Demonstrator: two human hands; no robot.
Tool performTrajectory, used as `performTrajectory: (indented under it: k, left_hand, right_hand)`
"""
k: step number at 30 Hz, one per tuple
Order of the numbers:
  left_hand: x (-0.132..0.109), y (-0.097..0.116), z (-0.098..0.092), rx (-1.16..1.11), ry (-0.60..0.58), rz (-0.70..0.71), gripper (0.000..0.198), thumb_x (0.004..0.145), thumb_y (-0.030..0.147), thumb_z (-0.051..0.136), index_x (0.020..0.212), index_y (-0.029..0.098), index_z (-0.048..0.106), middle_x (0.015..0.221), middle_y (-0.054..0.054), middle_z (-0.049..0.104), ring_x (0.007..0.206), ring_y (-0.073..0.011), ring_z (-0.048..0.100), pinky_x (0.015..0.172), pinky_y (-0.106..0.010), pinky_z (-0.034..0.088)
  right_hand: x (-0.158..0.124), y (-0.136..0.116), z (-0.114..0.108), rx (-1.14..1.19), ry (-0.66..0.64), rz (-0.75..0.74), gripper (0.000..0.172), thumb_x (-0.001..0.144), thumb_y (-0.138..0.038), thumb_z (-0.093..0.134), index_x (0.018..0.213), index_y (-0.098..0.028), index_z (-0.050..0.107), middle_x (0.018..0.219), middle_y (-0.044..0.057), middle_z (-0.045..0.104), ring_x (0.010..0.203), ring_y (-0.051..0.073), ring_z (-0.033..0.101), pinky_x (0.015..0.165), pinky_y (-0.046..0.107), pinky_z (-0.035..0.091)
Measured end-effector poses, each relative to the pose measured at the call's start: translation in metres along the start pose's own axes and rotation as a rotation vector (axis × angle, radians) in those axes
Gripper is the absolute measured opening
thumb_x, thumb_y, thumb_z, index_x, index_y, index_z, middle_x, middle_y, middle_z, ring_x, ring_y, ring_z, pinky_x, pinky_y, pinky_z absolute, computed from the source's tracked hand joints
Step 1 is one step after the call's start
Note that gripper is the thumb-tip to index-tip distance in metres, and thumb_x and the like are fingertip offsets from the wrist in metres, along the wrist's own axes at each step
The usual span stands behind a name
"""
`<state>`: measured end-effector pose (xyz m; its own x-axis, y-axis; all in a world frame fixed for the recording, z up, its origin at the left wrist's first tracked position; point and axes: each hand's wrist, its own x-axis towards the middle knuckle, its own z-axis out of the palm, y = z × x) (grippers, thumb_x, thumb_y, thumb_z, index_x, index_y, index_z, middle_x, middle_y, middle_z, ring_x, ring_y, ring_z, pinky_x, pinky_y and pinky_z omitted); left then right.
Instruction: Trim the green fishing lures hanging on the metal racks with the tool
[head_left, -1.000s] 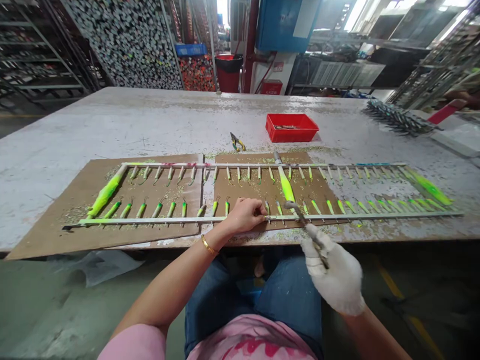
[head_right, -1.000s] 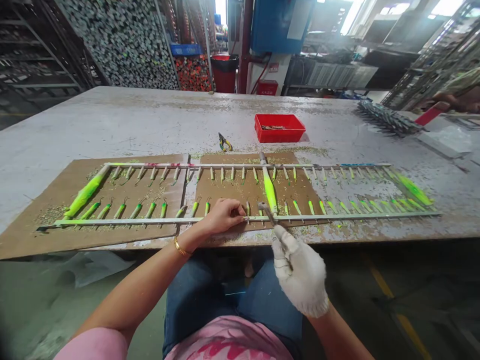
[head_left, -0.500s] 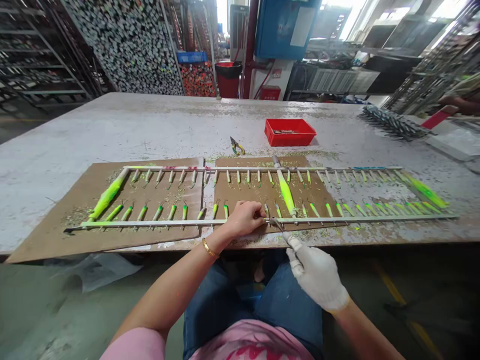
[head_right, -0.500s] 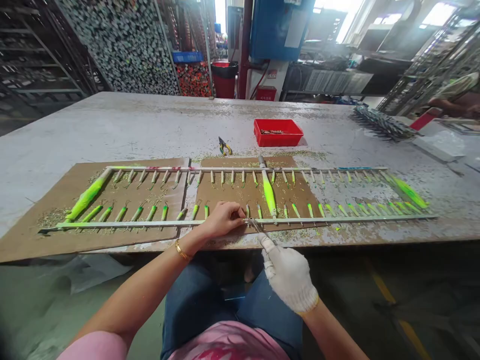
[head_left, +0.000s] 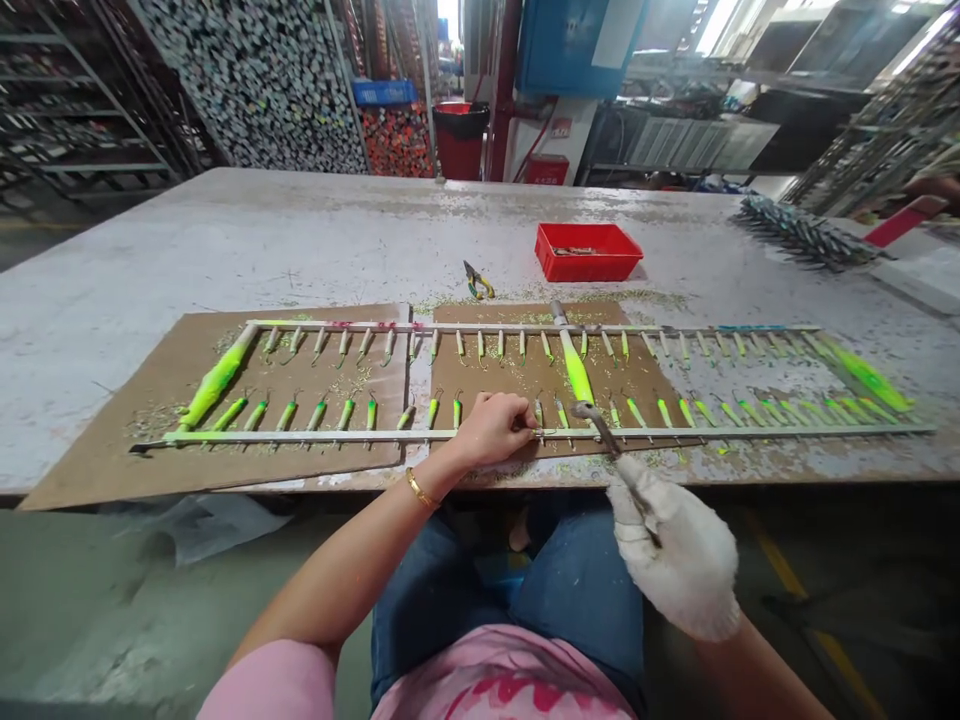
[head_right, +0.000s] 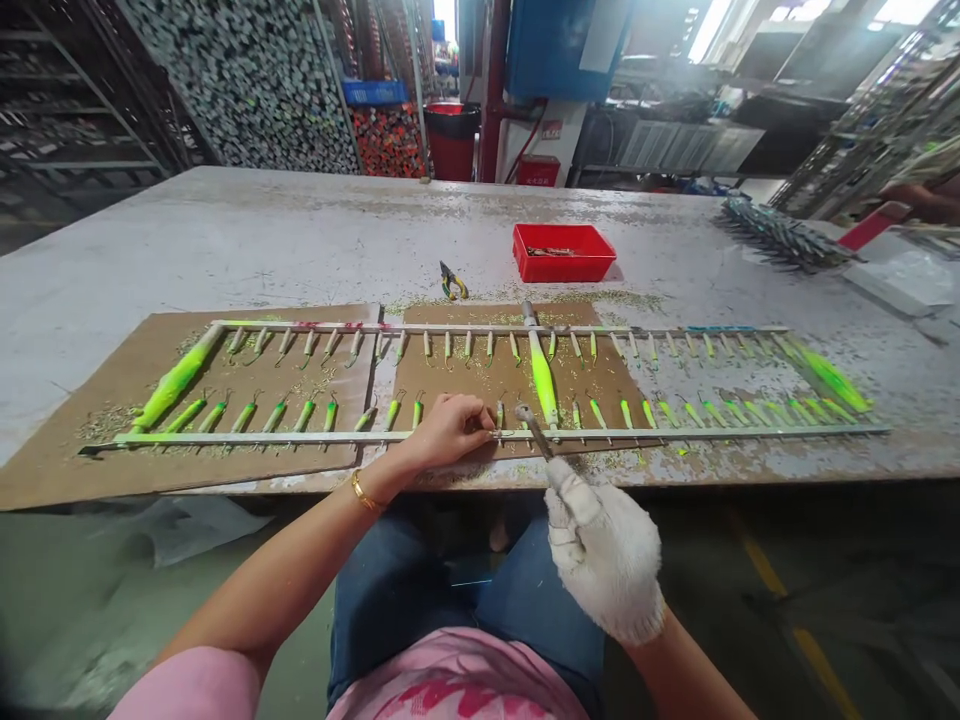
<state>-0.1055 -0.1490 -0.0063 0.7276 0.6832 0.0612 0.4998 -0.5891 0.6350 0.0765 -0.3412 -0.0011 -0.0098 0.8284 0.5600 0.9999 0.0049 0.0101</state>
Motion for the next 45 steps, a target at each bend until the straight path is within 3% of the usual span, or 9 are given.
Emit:
performTrajectory:
  k: [8, 13, 17, 21, 25, 30, 35, 40, 45]
  left_hand:
    - [-0.001, 0.001, 0.001, 0.018, 0.008, 0.027, 0.003, 0.086, 0.021, 0.064, 0.085, 0.022, 0.067, 0.095, 0.000, 0.073, 0.096, -0.0196, 0.063, 0.095, -0.036, 0.033]
    - [-0.002, 0.002, 0.001, 0.026, -0.002, 0.026, 0.002, 0.086, 0.022, 0.065, 0.085, 0.022, 0.067, 0.094, 0.000, 0.073, 0.095, -0.0198, 0.062, 0.094, -0.036, 0.034]
    - [-0.002, 0.002, 0.001, 0.019, 0.009, 0.027, 0.003, 0.086, 0.022, 0.064, 0.085, 0.022, 0.067, 0.095, 0.000, 0.073, 0.095, -0.0201, 0.063, 0.096, -0.037, 0.034]
    - [-0.002, 0.001, 0.001, 0.018, 0.001, 0.034, 0.002, 0.086, 0.022, 0.065, 0.087, 0.022, 0.067, 0.095, 0.000, 0.073, 0.097, -0.0204, 0.063, 0.095, -0.036, 0.034]
    - [-0.002, 0.001, 0.001, 0.023, 0.002, 0.039, 0.003, 0.087, 0.023, 0.065, 0.086, 0.023, 0.068, 0.095, 0.000, 0.073, 0.095, -0.0203, 0.063, 0.094, -0.036, 0.033]
    - [-0.003, 0.004, -0.002, 0.026, 0.001, 0.016, 0.002, 0.086, 0.022, 0.066, 0.087, 0.022, 0.068, 0.095, 0.000, 0.073, 0.094, -0.0202, 0.063, 0.094, -0.036, 0.034]
    - [-0.003, 0.004, -0.002, 0.029, 0.014, 0.013, 0.002, 0.086, 0.022, 0.066, 0.087, 0.022, 0.068, 0.095, 0.000, 0.073, 0.093, -0.0196, 0.063, 0.094, -0.037, 0.034]
    - [-0.003, 0.003, -0.002, 0.025, 0.002, 0.018, 0.002, 0.087, 0.022, 0.066, 0.087, 0.022, 0.068, 0.095, 0.001, 0.073, 0.093, -0.0197, 0.063, 0.094, -0.037, 0.034]
    - [-0.003, 0.003, -0.001, 0.042, 0.029, 0.029, 0.002, 0.087, 0.023, 0.066, 0.087, 0.022, 0.068, 0.093, 0.001, 0.073, 0.091, -0.0194, 0.064, 0.093, -0.037, 0.034]
  right_hand:
    - [0.000, 0.003, -0.001, -0.019, -0.029, -0.004, 0.037, 0.096, -0.035, 0.055, 0.128, -0.023, 0.071, 0.079, 0.005, 0.075, 0.064, 0.018, 0.064, 0.066, 0.029, 0.044]
    - [0.004, 0.001, -0.004, 0.029, -0.155, -0.135, 0.039, 0.097, -0.024, 0.049, 0.130, -0.025, 0.070, 0.069, 0.002, 0.071, 0.060, 0.017, 0.063, 0.060, 0.029, 0.041]
    - [0.007, 0.003, -0.007, -0.019, -0.017, -0.043, 0.036, 0.098, -0.031, 0.054, 0.128, -0.022, 0.071, 0.075, 0.003, 0.074, 0.064, 0.018, 0.065, 0.066, 0.030, 0.043]
    - [0.007, 0.005, -0.005, -0.021, -0.075, -0.155, 0.036, 0.099, -0.026, 0.050, 0.128, -0.020, 0.071, 0.067, 0.001, 0.071, 0.057, 0.017, 0.062, 0.060, 0.031, 0.040]
    - [0.004, 0.005, -0.004, 0.005, 0.003, -0.054, 0.035, 0.099, -0.032, 0.053, 0.128, -0.019, 0.070, 0.082, 0.004, 0.077, 0.066, 0.018, 0.067, 0.067, 0.030, 0.045]
    - [-0.001, 0.003, -0.001, 0.017, -0.085, -0.068, 0.037, 0.101, -0.030, 0.045, 0.125, -0.022, 0.072, 0.069, 0.001, 0.073, 0.054, 0.018, 0.063, 0.056, 0.030, 0.042]
    - [-0.003, 0.004, -0.004, 0.050, -0.045, 0.115, 0.039, 0.100, -0.037, 0.050, 0.127, -0.020, 0.071, 0.071, 0.005, 0.074, 0.059, 0.019, 0.066, 0.062, 0.029, 0.049]
    - [0.000, 0.001, -0.004, 0.066, -0.096, 0.010, 0.039, 0.101, -0.033, 0.044, 0.125, -0.020, 0.071, 0.066, 0.002, 0.072, 0.054, 0.017, 0.065, 0.054, 0.026, 0.045]
    - [0.003, -0.001, -0.009, 0.082, -0.036, 0.081, 0.038, 0.100, -0.036, 0.049, 0.126, -0.020, 0.071, 0.081, 0.005, 0.078, 0.065, 0.018, 0.070, 0.063, 0.027, 0.050]
